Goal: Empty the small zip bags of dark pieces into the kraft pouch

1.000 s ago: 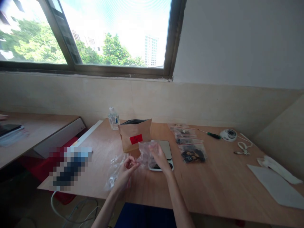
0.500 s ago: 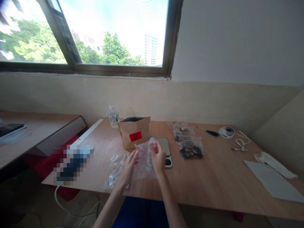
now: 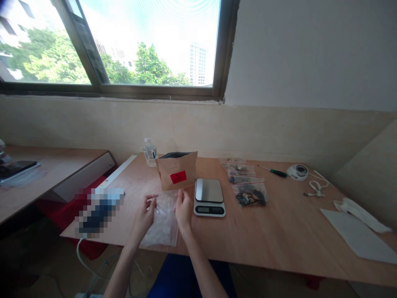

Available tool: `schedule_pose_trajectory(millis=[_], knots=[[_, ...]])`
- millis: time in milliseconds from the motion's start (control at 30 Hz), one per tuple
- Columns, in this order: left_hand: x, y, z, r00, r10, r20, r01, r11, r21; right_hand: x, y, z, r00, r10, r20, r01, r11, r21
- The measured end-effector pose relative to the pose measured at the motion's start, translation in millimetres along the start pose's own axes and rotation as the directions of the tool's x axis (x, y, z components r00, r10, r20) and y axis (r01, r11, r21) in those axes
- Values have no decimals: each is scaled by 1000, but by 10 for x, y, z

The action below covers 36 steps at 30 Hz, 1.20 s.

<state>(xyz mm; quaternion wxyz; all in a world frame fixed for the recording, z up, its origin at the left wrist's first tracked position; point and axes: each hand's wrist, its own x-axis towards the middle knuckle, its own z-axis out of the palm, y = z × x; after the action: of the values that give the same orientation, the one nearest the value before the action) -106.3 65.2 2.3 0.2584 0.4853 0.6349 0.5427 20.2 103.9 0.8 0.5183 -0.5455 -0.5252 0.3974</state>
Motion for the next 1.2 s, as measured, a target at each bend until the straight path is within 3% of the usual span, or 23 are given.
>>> schedule_pose_trajectory(millis=[67,167,267,367,433,500,600,667,700,767,867,967,1033,1133,1200], knots=[[24,-85,-151,994,42,-96,-17,969,248,-12,102,204,999,-31,29,34,994,-101],[-21,-111,-236,965,187,-186,-41,805,592,-46,259,432,996,-80,32,86,966,-244],[-159,-105,-129,977,195,-86,-76,694,716,-89,368,507,994,-98,42,106,957,-269],[-320,-175,63,995,93,45,-94,641,762,-85,409,354,983,-185,-1,179,954,-238],[-389,-264,165,998,18,52,-52,612,789,-13,418,83,961,-269,-65,248,941,-232],[-406,-360,218,999,-10,35,-22,583,812,133,439,-332,925,-359,-124,319,911,-261],[-338,-467,210,998,-12,60,-43,573,819,478,532,-1134,897,-395,-199,319,889,-328],[-250,-508,177,994,-19,104,-74,578,813,752,626,-1673,890,-370,-265,248,883,-399],[-201,-523,160,992,-15,128,-95,579,810,887,673,-1911,893,-368,-258,215,854,-473],[-105,-550,139,985,6,171,-143,576,805,1123,749,-2284,919,-374,-121,207,723,-659],[3,-577,141,980,25,197,-176,568,804,1355,793,-2571,955,-287,74,217,506,-835],[24,-540,159,984,65,167,-174,570,803,1458,756,-2680,963,-242,121,222,456,-862],[-28,-446,165,984,155,84,-160,591,791,1474,686,-2760,967,-221,129,216,434,-874],[-214,-202,183,967,237,-95,-112,727,677,1372,482,-2919,977,-168,129,189,417,-889],[-405,1,234,976,209,-64,-156,872,464,1170,260,-2967,983,-121,141,181,450,-874]])
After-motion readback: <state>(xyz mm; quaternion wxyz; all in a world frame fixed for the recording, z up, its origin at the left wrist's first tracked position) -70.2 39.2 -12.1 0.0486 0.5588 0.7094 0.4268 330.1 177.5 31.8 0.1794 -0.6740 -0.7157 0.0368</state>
